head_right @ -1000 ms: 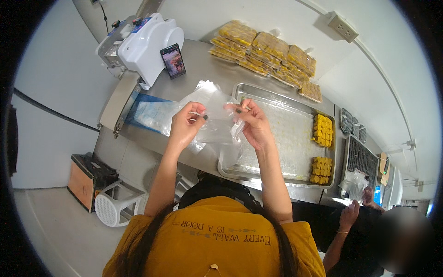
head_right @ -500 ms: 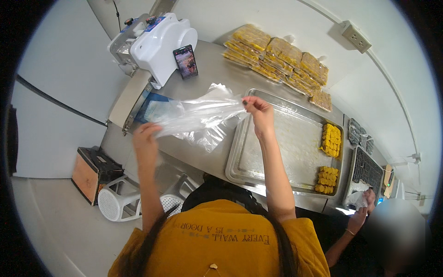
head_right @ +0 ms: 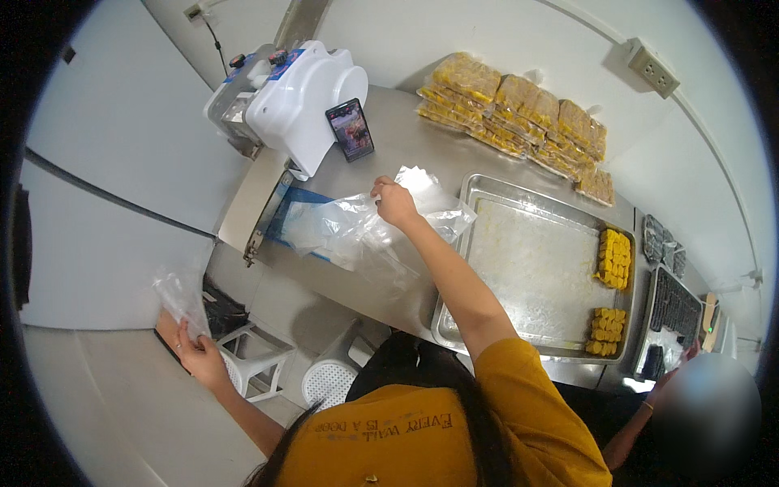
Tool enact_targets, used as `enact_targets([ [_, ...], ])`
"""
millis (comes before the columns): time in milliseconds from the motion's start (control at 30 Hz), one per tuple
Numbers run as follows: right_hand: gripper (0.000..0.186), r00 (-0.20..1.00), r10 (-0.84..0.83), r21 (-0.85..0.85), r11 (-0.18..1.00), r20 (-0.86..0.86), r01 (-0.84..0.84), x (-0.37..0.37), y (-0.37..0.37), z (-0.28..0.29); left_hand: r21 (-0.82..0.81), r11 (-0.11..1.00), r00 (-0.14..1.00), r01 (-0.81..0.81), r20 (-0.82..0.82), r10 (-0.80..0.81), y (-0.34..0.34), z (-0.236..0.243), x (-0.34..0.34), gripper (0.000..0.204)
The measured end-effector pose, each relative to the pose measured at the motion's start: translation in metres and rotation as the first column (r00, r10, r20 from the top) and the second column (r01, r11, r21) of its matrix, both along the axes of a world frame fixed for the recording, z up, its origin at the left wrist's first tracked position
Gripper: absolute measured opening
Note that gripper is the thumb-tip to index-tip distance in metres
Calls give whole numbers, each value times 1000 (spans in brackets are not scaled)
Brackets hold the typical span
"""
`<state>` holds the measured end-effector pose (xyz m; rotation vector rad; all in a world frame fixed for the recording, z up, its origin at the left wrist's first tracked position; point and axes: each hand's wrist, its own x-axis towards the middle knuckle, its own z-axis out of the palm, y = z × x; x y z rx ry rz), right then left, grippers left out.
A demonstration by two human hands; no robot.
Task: The person places yellow snack pieces from a metal tray into clear plastic bags, then seals each bag and stacks it on the counter. The person repeats this process for multiple bags throughout the clip.
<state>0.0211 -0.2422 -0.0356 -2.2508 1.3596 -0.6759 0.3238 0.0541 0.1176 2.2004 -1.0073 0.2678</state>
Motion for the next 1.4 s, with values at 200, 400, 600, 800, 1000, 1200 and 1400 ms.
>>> enact_targets([
  [200,41,907,-72,43,994,-416,99,0,18,38,3,948,945,317,-80,-316,-55,-4,-50,28],
  [400,45,940,-44,192,981,339,-23,-18,56,115,-43,788,787,615,96,-609,-103,4,-112,18],
  [600,37,635,-29,360,843,772,-399,-46,118,150,-254,435,459,864,41,-888,-104,9,-200,15],
  [800,15,756,-272,442,897,596,-26,-134,157,127,-332,742,600,583,-440,-668,-98,18,-228,12],
  [1000,11,682,-675,-42,702,279,711,-187,177,138,-159,504,453,849,-274,-848,-80,10,-292,21],
  [1200,13,828,-369,-549,623,423,558,-240,232,209,-444,547,484,710,-258,-836,-92,-1,-323,12],
  [1400,19,910,-402,-332,848,102,413,-252,249,130,-69,687,689,723,152,-709,-65,-61,-341,13],
])
